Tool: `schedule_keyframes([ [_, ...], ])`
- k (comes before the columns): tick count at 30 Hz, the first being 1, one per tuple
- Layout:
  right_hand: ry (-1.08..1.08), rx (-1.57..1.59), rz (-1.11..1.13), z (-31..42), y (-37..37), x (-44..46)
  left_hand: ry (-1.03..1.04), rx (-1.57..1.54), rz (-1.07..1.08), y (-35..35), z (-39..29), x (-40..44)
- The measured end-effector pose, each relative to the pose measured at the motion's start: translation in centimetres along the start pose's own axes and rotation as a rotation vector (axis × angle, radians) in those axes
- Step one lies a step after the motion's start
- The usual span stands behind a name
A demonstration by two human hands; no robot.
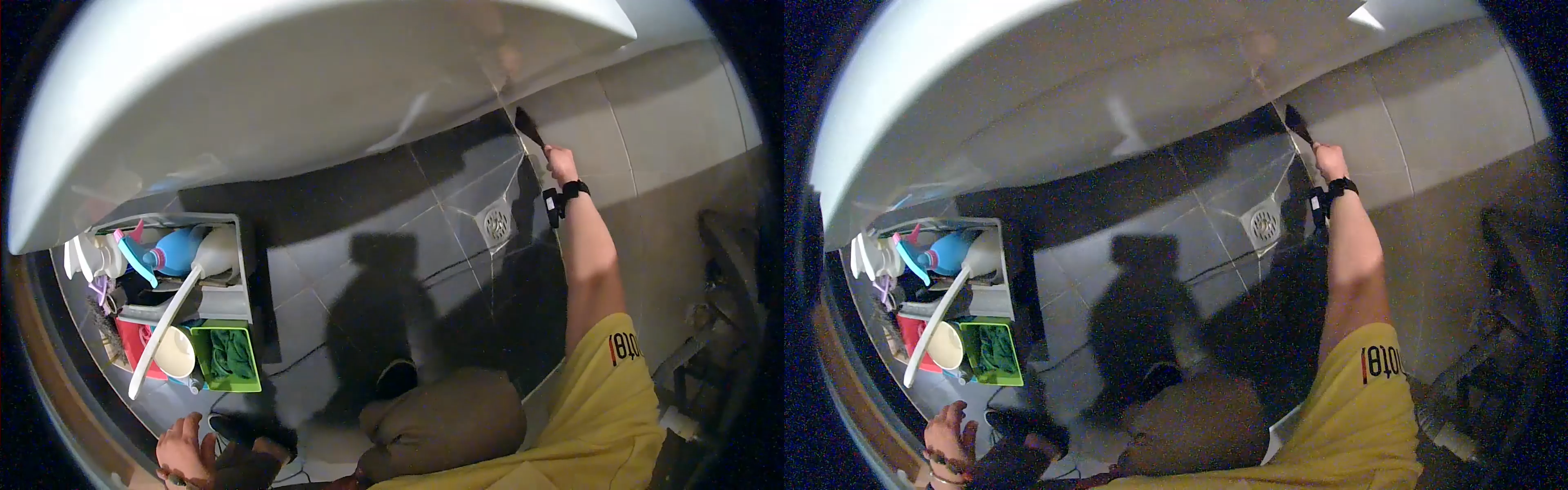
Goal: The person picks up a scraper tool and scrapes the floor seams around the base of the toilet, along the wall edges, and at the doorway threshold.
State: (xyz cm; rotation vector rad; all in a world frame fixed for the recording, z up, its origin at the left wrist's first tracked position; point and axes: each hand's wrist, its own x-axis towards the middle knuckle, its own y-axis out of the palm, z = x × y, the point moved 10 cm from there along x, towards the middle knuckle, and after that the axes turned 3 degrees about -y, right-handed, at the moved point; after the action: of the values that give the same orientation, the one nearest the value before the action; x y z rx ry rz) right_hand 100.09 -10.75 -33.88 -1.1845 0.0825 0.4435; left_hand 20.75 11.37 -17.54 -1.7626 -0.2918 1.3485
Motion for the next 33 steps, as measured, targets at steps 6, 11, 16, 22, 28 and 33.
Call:
schedule_keyframes([
  [6,0.098,-0.231,0.054,-0.1,-2.0,-0.4,-0.039,-0.042,-0.019,0.0,0.7,-0.7],
  [11,-0.197,-0.290,0.131,4.6,0.6,1.5,-0.014,-0.016,-0.027,0.8,1.7,-1.1],
  [16,-0.624,-0.763,0.156,3.0,2.0,2.8,-0.014,-0.073,-0.039,0.2,1.4,-1.0],
  [22,-0.599,-0.426,0.102,5.2,2.1,3.3,-0.019,-0.011,-0.026,0.6,1.8,-0.9],
  [28,-1.010,-1.128,-0.028,5.6,2.5,-0.4,-0.038,-0.054,0.022,1.1,2.2,-0.5],
  [33,-1.169,-1.027,-0.091,8.6,2.4,-2.8,-0.040,-0.007,0.002,0.7,1.6,-0.8],
])
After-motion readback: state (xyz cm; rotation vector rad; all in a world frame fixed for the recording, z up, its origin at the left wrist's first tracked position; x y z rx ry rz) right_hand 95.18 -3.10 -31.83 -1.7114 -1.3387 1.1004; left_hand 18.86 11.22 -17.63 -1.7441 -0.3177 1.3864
